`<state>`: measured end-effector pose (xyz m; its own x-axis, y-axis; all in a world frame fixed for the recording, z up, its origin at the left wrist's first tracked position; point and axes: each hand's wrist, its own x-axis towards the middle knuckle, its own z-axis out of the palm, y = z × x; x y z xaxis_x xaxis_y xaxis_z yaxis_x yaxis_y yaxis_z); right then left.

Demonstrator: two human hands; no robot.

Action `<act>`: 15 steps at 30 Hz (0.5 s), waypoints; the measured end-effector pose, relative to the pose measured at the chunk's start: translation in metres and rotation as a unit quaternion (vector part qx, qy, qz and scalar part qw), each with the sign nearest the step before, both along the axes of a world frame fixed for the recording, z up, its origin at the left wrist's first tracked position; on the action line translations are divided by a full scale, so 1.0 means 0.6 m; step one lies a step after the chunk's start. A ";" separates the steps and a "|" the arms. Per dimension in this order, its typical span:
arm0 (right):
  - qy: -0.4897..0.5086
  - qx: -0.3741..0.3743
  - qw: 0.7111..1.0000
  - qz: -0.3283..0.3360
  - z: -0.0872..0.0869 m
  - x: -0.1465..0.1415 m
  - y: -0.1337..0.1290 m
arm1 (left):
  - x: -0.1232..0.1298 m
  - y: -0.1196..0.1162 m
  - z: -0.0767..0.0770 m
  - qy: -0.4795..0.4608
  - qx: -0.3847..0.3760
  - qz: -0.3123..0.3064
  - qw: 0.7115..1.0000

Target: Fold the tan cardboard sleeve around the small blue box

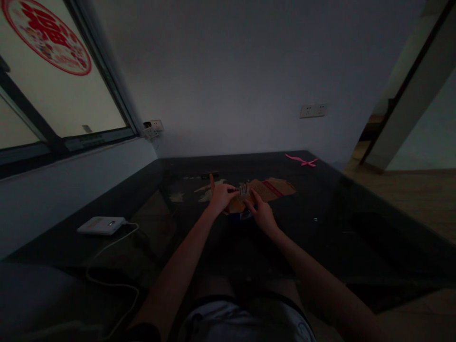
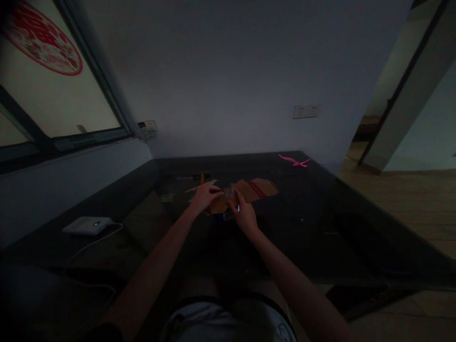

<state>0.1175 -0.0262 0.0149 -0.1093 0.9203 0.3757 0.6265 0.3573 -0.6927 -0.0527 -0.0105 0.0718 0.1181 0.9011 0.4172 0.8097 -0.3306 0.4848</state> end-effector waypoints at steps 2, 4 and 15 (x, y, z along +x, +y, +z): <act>-0.002 0.002 1.000 0.001 0.000 0.000 0.000 | -0.001 0.006 -0.004 -0.009 0.001 0.006 1.000; -0.005 0.003 1.000 0.003 0.000 0.000 0.000 | -0.001 0.009 -0.007 -0.006 0.010 0.010 1.000; -0.013 -0.007 1.000 0.004 0.004 0.000 -0.001 | 0.000 0.018 -0.028 -0.203 0.051 0.003 0.978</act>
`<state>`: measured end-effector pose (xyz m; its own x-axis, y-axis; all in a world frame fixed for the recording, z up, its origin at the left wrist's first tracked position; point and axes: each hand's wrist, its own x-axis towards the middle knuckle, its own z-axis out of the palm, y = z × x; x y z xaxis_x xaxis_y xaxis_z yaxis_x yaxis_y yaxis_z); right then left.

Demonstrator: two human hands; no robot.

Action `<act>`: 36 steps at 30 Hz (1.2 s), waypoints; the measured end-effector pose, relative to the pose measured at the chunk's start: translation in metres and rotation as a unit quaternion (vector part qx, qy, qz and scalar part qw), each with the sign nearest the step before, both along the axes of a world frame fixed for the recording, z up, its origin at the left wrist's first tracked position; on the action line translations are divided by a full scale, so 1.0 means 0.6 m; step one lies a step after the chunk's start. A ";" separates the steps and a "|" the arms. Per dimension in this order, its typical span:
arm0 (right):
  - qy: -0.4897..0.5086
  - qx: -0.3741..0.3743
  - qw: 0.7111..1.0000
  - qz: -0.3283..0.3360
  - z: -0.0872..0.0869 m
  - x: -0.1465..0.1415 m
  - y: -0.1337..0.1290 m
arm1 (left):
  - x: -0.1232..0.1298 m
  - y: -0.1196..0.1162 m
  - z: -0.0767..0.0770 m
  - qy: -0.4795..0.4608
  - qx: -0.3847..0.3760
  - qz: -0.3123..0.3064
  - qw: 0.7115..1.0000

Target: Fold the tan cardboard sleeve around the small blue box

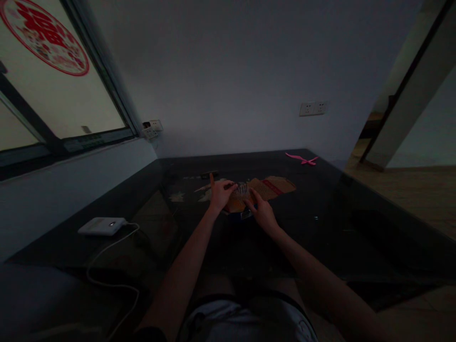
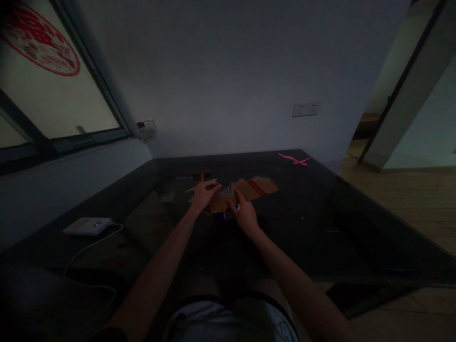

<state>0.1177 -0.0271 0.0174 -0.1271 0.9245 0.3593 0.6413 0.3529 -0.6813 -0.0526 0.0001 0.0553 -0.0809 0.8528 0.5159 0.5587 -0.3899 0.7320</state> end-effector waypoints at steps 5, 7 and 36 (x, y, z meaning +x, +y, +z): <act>-0.005 0.006 1.000 0.000 0.002 0.000 -0.001 | -0.050 -0.007 -0.003 -0.161 0.005 0.003 0.987; -0.008 0.003 1.000 0.000 0.003 0.000 -0.002 | -0.100 -0.015 -0.007 -0.167 -0.003 0.029 0.985; 0.001 0.007 1.000 0.013 -0.001 0.004 0.003 | -0.375 -0.087 -0.119 0.281 -0.101 0.144 0.943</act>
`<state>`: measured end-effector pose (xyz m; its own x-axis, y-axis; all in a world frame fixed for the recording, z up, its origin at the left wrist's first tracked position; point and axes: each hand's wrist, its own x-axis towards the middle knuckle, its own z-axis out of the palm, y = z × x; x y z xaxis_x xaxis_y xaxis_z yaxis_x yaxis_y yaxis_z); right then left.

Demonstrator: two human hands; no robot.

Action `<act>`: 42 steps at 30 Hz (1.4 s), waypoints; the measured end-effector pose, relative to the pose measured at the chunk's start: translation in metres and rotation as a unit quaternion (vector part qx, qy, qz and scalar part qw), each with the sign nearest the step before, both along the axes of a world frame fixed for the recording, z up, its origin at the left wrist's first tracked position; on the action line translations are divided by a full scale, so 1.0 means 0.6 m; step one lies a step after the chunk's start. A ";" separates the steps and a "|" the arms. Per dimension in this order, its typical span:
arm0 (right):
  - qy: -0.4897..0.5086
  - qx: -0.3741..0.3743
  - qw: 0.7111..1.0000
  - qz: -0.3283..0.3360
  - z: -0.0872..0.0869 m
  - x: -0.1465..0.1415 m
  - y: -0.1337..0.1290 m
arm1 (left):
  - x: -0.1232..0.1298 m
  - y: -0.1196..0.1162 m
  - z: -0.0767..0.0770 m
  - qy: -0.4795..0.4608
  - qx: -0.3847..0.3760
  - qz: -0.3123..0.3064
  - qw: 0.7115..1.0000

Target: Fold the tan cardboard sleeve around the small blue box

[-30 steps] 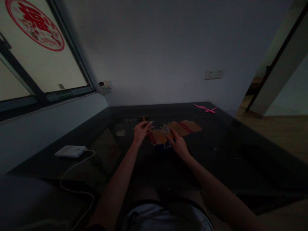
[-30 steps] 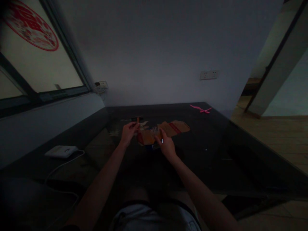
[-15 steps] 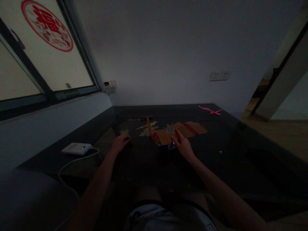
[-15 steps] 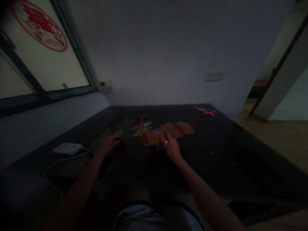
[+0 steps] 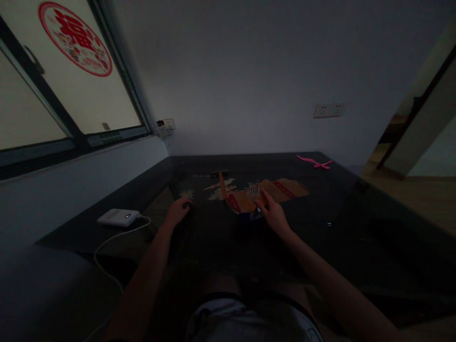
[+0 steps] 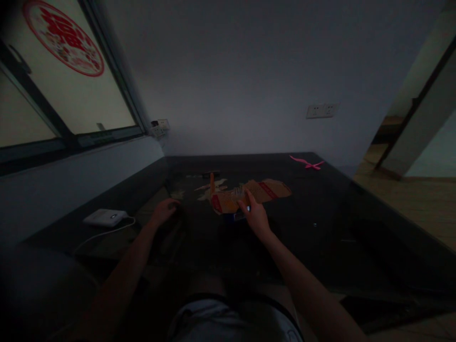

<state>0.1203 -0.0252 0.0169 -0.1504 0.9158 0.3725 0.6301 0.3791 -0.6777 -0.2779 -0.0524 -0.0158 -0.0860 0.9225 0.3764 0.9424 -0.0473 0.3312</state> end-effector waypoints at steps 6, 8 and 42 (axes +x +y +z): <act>0.004 -0.007 1.000 0.002 0.004 0.001 -0.002 | -0.014 0.005 -0.009 -0.011 0.036 0.043 0.998; 0.003 -0.007 1.000 0.001 0.004 0.001 -0.002 | -0.018 0.007 -0.013 -0.013 0.041 0.057 0.997; -0.015 -0.005 1.000 -0.012 0.005 -0.002 -0.006 | 0.403 0.086 0.145 -0.078 0.037 -0.167 0.982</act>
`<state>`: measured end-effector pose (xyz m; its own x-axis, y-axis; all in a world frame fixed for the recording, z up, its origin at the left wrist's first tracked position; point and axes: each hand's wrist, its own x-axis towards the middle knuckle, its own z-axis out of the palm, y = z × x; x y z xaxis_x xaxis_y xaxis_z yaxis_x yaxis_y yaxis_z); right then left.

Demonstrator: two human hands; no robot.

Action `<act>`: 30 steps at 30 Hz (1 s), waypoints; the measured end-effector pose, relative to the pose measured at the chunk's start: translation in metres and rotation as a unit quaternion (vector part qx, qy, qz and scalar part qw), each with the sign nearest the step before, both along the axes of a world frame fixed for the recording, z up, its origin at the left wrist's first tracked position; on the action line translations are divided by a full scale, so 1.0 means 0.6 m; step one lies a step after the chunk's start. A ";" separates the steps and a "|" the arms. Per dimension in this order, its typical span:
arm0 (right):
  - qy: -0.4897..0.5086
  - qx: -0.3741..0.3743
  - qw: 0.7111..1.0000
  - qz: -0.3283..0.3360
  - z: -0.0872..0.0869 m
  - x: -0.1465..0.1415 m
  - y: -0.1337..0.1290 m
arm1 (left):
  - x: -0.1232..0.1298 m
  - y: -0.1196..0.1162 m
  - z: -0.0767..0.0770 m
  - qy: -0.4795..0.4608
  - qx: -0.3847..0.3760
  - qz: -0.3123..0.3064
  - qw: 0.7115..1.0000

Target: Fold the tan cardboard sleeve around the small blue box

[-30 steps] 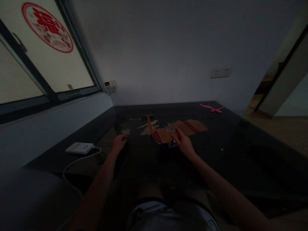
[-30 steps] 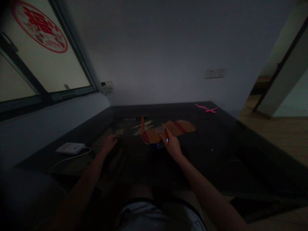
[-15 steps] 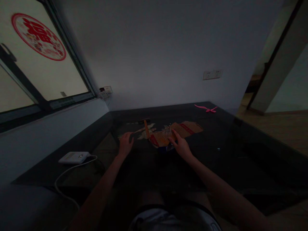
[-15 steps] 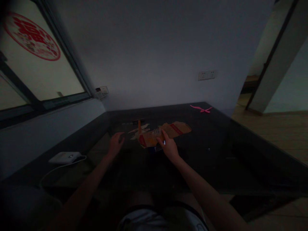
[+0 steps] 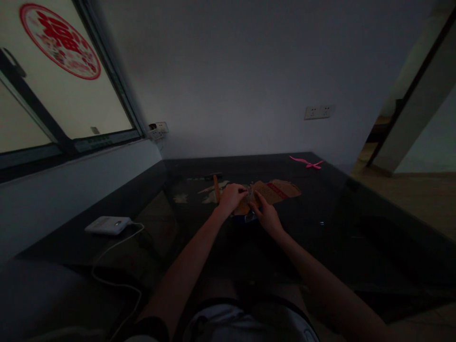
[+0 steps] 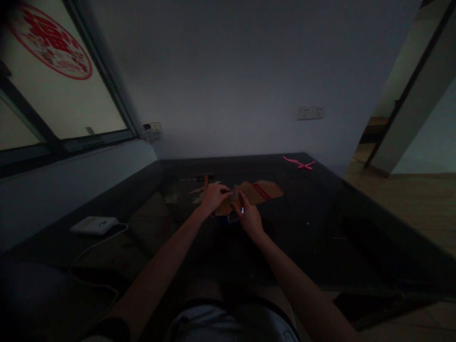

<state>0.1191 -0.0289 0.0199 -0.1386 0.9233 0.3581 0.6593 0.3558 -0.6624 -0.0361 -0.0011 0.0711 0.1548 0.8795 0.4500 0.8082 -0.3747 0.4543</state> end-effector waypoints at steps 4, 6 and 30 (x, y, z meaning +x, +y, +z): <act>0.005 0.006 1.000 0.005 0.001 0.001 -0.002 | 0.002 -0.002 0.004 -0.002 0.011 0.016 1.000; 0.008 0.009 1.000 0.006 0.002 0.001 -0.002 | 0.003 -0.002 0.002 -0.021 0.016 0.026 0.999; -0.011 -0.007 1.000 -0.004 0.006 -0.002 -0.001 | -0.015 -0.002 -0.017 -0.255 0.012 0.024 0.967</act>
